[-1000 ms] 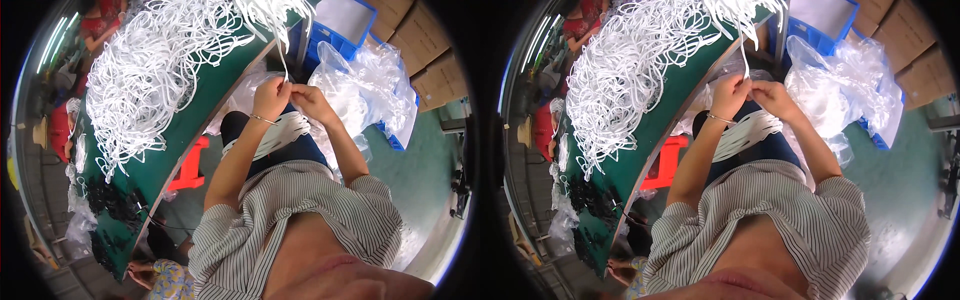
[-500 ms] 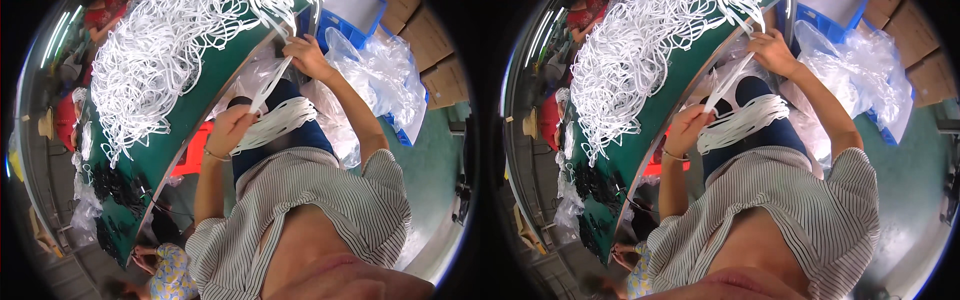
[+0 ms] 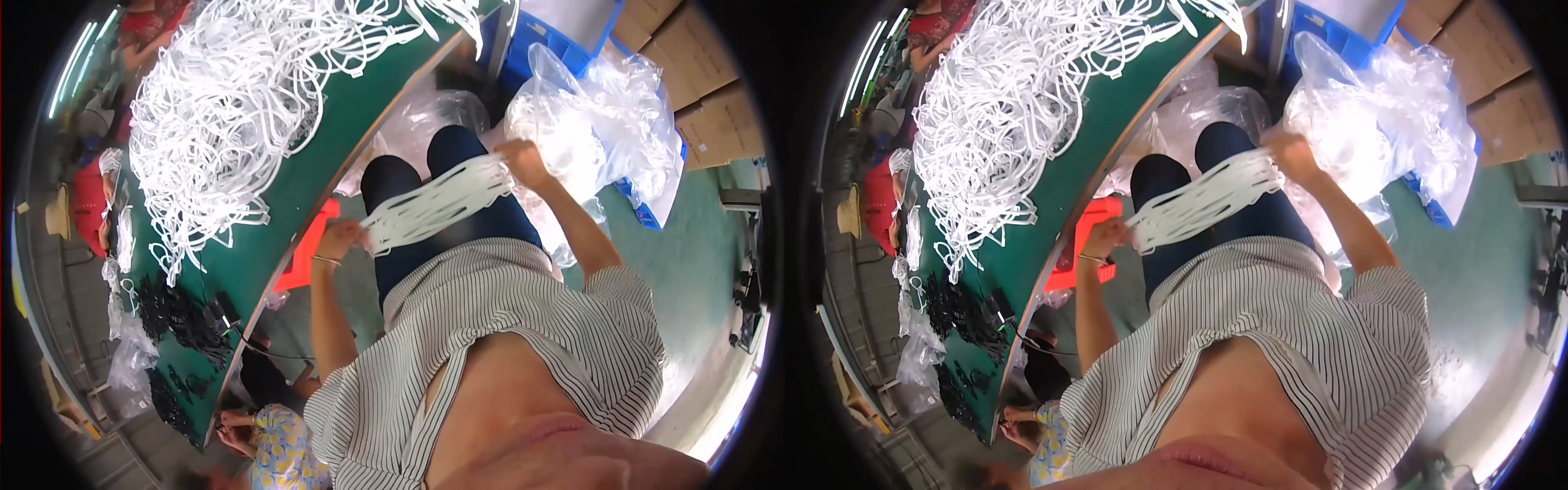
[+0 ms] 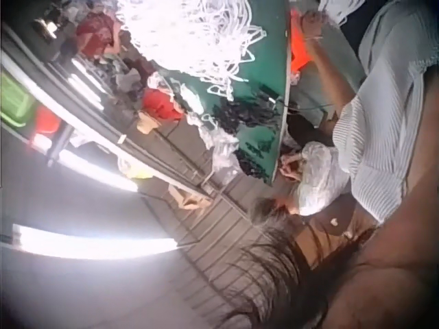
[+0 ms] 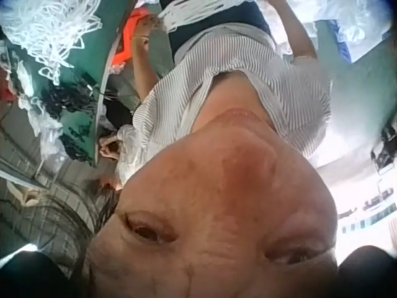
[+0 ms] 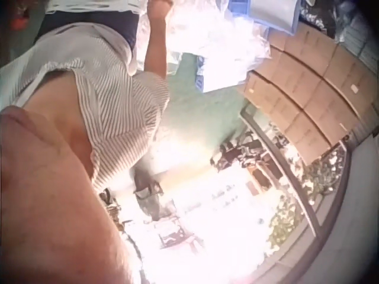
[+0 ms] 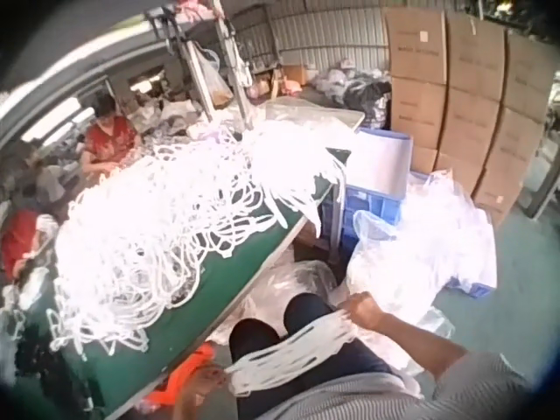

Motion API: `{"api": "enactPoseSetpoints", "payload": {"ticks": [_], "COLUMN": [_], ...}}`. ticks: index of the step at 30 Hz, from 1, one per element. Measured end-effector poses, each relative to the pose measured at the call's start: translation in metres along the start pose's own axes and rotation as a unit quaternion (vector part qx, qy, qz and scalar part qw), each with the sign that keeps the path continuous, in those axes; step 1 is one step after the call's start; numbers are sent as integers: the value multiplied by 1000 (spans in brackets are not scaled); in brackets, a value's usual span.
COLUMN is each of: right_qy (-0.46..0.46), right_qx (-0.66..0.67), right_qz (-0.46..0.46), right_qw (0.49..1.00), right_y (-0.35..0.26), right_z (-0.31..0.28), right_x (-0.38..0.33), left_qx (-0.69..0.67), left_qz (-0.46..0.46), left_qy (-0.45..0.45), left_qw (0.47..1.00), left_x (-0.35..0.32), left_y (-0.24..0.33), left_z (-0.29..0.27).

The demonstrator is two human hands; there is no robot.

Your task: Bundling white elastic bands into sets at a factory workbench.

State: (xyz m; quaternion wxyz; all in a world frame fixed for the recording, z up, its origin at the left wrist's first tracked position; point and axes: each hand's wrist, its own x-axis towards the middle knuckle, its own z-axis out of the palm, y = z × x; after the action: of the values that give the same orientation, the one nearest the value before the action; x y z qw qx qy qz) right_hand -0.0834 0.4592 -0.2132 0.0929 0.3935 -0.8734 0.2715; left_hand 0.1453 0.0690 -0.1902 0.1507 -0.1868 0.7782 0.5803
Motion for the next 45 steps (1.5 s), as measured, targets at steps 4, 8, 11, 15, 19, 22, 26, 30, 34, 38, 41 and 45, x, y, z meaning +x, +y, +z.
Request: {"api": "enactPoseSetpoints", "payload": {"ticks": [4, 8, 11, 15, 19, 22, 26, 30, 34, 38, 41, 45], "right_qy": [-90, -240, -347, -255, 138, 211, 250, 49, 33, 69, 58, 3], "right_qx": [-6, -102, -138, 57, 62, -104, -203, -273, -245, -148, 173, 531], "right_qz": [41, 55, 36, 15, -25, 29, 102, 221, 190, 122, 100, 192], "right_qw": [995, 964, 927, 965, 988, 971, 941, 935, 950, 979, 978, 825], "right_y": [8, 3, 7, 13, -22, -12, 51, 75, 84, 51, 35, -30], "right_z": [5, -26, -31, -45, -71, -62, -74, -110, -133, -153, -163, -151], "right_x": [-11, 7, 31, 123, 251, 323, 395, 421, 408, 372, 329, 250], "left_qx": [102, 20, 214, 282, 203, 129, 137, 71, 167, 106, 59, -121], "left_qz": [22, 100, 21, 118, 71, 80, 145, 130, 163, 253, 300, 356], "left_qy": [70, 135, 134, 226, 245, 175, 197, 182, 139, 118, 57, 85], "left_qw": [992, 986, 967, 925, 945, 973, 960, 972, 962, 954, 950, 923], "left_x": [6, 7, 11, 12, 9, 6, -8, -19, -17, 3, 31, 91], "left_y": [-53, -43, -64, -84, -55, -8, 17, 16, 88, 130, 180, 231], "left_z": [1, 8, -2, 4, 14, 27, 35, 49, 56, 66, 74, 99]}}
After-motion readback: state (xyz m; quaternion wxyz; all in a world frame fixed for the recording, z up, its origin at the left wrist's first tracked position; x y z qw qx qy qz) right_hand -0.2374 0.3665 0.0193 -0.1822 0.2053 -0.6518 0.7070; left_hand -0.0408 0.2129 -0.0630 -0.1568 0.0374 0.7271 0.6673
